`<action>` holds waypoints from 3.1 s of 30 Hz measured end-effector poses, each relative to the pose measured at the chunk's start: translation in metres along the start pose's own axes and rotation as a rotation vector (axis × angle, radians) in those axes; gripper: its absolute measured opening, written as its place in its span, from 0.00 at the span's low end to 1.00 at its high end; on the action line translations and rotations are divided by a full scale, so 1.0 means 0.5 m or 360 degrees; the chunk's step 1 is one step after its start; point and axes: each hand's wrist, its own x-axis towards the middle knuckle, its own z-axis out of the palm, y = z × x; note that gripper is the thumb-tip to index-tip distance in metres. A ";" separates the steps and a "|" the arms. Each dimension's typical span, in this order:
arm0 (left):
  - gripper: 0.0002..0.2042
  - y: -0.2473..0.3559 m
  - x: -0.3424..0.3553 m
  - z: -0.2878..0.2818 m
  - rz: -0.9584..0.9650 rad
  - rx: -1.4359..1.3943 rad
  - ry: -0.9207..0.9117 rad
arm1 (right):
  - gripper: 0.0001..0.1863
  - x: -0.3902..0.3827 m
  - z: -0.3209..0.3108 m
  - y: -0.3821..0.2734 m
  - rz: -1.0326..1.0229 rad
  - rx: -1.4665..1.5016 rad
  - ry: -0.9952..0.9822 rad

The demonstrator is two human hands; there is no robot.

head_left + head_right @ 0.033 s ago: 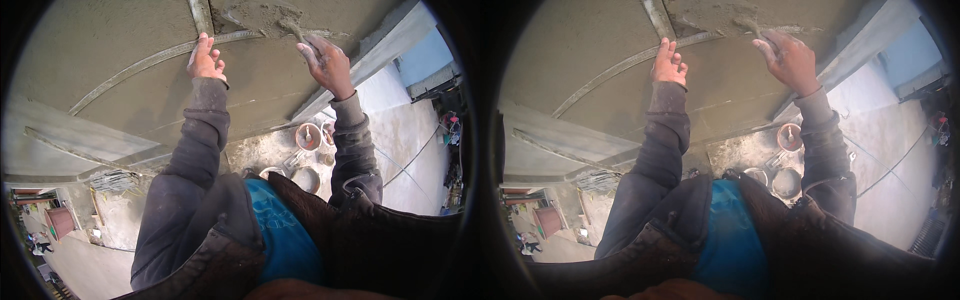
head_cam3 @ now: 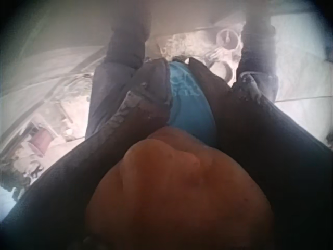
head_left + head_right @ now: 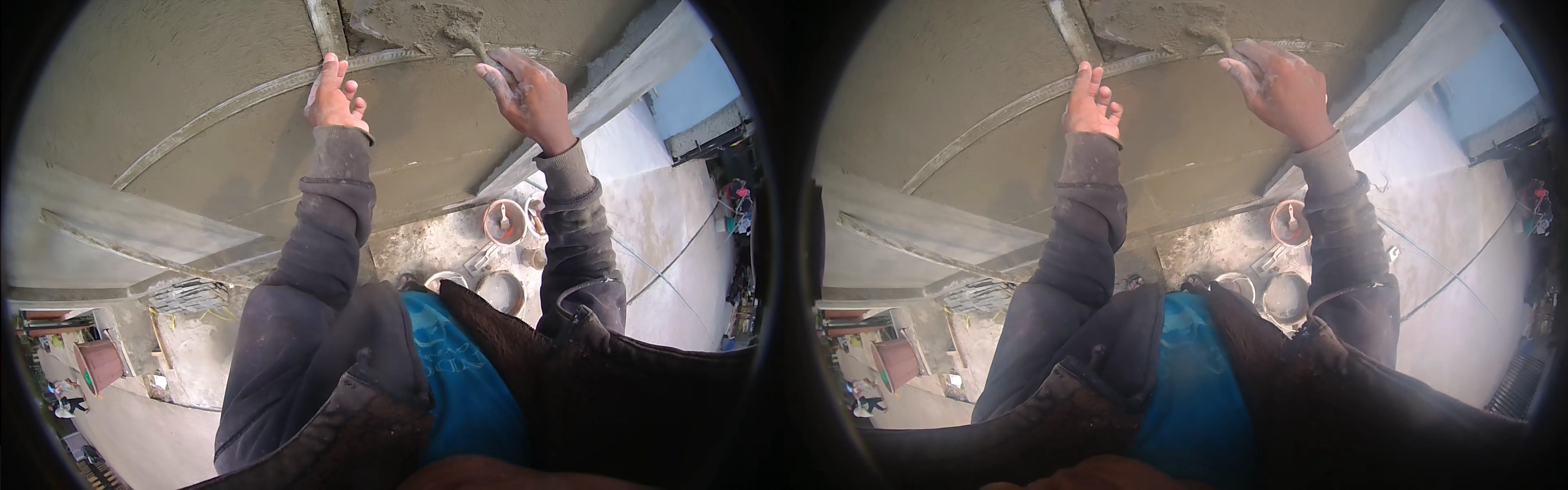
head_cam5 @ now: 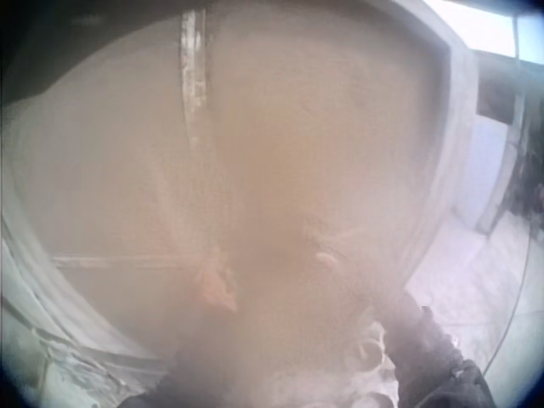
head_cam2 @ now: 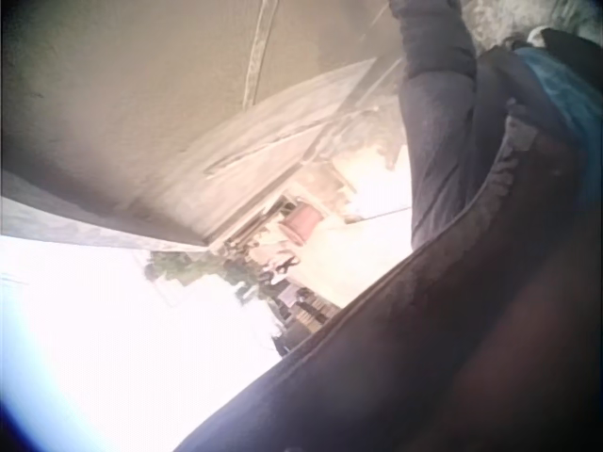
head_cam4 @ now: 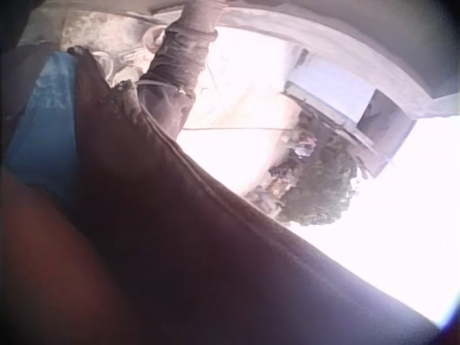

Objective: The person applies wet plaster to a wall using a trowel, smoothing and leveling the surface in repeated strokes. The person works on a large vertical wall section, occasionally stepping back to reposition before continuing to spread and finish the plaster.

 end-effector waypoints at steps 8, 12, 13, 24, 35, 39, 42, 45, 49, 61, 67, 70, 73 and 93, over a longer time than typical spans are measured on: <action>0.20 0.008 0.004 0.001 -0.0005 -0.0034 -0.0008 | 0.18 -0.019 0.044 0.003 0.0416 0.0202 -0.0033; 0.20 0.008 0.013 0.000 -0.0003 -0.0054 -0.0070 | 0.14 -0.101 0.094 -0.054 0.0829 0.0974 0.0097; 0.20 0.007 0.019 -0.003 0.0014 -0.0044 -0.0079 | 0.13 -0.113 0.109 -0.078 0.0865 0.1120 0.0170; 0.20 -0.022 0.058 -0.011 0.0186 -0.0196 -0.0183 | 0.15 -0.060 0.189 -0.175 0.0838 0.1067 0.0505; 0.27 -0.007 0.049 -0.018 0.0149 -0.0253 -0.0257 | 0.26 0.086 0.267 -0.207 0.0771 0.1193 0.0876; 0.34 -0.009 0.050 -0.025 0.0178 -0.0160 -0.0327 | 0.27 0.092 0.272 -0.211 0.0866 0.1105 0.0831; 0.36 -0.009 0.048 -0.028 0.0211 -0.0128 -0.0335 | 0.27 0.094 0.280 -0.210 0.0898 0.1170 0.0852; 0.35 -0.008 0.050 -0.024 0.0237 -0.0120 -0.0320 | 0.28 0.100 0.278 -0.219 0.0913 0.1137 0.0869; 0.34 -0.013 0.063 -0.027 0.0274 -0.0129 -0.0354 | 0.28 0.095 0.271 -0.224 0.0923 0.1090 0.0828; 0.25 0.009 0.044 -0.090 0.0190 0.0195 -0.0648 | 0.14 -0.228 0.229 -0.213 0.0929 0.1241 0.0433; 0.17 -0.011 0.046 -0.148 0.0282 0.0514 -0.0351 | 0.19 -0.640 0.238 -0.192 0.1414 0.0684 -0.0976; 0.14 -0.023 0.043 -0.142 0.0384 0.0582 -0.0279 | 0.22 -0.750 0.227 -0.196 0.1589 0.0655 -0.1229; 0.14 -0.055 0.031 -0.120 0.0525 0.0726 -0.0322 | 0.24 -0.772 0.220 -0.194 0.1704 0.0675 -0.1294; 0.19 -0.323 -0.045 -0.222 -0.0449 0.1813 -0.1321 | 0.24 -0.437 0.067 -0.002 0.1595 0.0752 0.0259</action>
